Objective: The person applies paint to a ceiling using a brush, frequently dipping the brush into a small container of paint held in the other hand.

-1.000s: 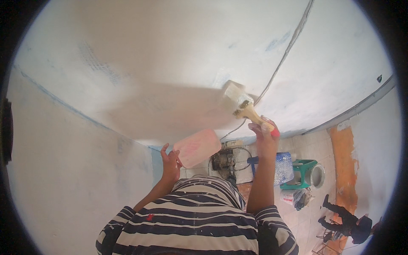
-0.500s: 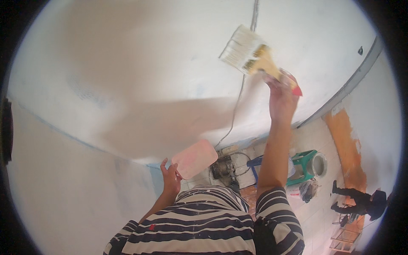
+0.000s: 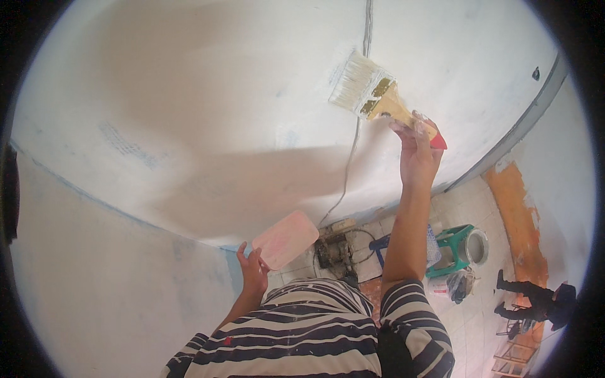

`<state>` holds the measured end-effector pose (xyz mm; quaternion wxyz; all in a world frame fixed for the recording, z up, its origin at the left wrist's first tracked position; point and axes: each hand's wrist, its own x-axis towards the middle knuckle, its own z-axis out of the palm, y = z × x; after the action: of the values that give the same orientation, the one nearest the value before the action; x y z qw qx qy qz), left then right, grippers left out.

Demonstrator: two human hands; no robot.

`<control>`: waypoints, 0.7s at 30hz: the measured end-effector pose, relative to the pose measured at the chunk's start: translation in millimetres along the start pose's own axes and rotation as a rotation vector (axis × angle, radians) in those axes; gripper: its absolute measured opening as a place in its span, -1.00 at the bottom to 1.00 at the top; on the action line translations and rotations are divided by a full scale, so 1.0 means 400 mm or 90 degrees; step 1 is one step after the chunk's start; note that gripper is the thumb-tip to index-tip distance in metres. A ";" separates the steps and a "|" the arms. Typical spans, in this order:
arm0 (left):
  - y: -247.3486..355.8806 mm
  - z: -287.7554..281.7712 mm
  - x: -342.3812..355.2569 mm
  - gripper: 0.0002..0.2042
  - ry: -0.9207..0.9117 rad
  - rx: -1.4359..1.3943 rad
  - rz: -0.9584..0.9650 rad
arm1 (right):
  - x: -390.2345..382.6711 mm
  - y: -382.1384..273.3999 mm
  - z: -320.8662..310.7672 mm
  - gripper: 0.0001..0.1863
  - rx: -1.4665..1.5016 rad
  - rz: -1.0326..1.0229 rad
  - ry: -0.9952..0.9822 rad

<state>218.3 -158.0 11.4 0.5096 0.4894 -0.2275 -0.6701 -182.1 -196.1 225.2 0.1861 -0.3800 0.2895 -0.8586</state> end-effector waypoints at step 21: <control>0.004 -0.002 -0.018 -0.40 -0.051 -0.164 0.032 | -0.207 -0.070 -0.076 -0.80 0.040 0.067 0.092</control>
<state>219.6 -151.9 15.3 0.5755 0.3868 -0.1721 -0.6996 -154.9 -119.5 181.5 0.2216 -0.2954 0.2943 -0.8815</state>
